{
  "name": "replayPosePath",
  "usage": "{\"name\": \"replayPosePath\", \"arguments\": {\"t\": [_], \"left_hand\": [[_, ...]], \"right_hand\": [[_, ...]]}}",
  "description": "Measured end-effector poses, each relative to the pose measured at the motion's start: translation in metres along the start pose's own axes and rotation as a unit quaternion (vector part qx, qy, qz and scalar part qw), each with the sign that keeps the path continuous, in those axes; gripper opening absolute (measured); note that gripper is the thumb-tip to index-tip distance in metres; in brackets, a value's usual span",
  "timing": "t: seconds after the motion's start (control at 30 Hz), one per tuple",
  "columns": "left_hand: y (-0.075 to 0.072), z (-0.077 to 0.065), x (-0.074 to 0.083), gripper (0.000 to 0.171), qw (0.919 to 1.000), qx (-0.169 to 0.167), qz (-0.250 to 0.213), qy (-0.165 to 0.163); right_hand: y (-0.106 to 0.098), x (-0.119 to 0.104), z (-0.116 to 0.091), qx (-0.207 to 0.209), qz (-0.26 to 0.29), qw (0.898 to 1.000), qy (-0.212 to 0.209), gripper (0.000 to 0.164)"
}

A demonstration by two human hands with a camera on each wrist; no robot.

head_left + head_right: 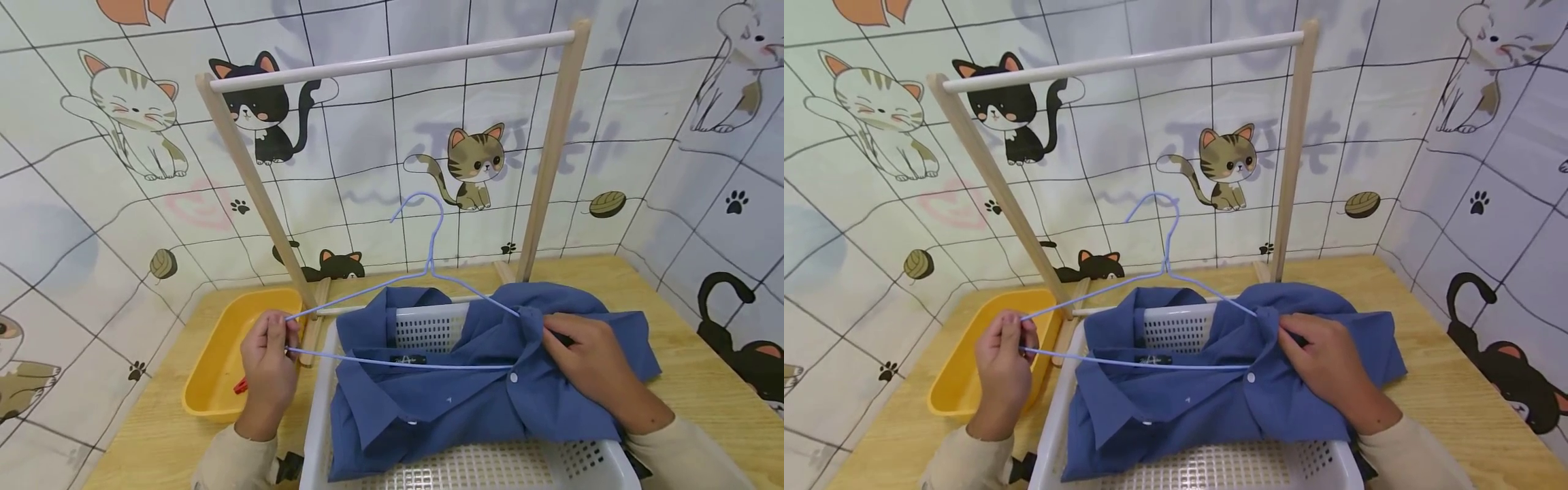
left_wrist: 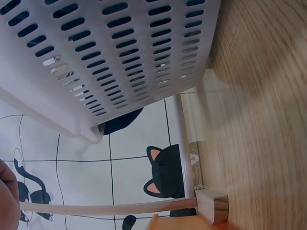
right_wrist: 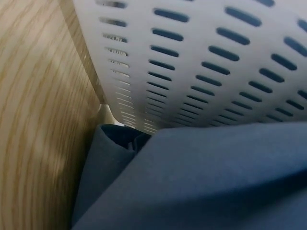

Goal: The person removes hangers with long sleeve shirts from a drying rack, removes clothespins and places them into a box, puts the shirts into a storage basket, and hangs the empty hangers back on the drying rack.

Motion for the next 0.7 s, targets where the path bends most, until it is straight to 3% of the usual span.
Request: {"name": "replayPosePath", "arguments": {"t": [0.7], "left_hand": [[-0.0078, 0.0051, 0.0015, 0.035, 0.9999, 0.012, -0.009, 0.007]], "right_hand": [[0.0010, -0.0012, 0.0005, -0.005, -0.004, 1.000, -0.002, 0.026]]}}
Point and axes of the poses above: each hand's wrist, its own z-axis towards the middle knuckle, its own y-axis out of the palm, x = y × z, the point moved 4 cm from there along z, towards the middle knuckle, and after that the axes turned 2 degrees about z, right-handed, at the moved point
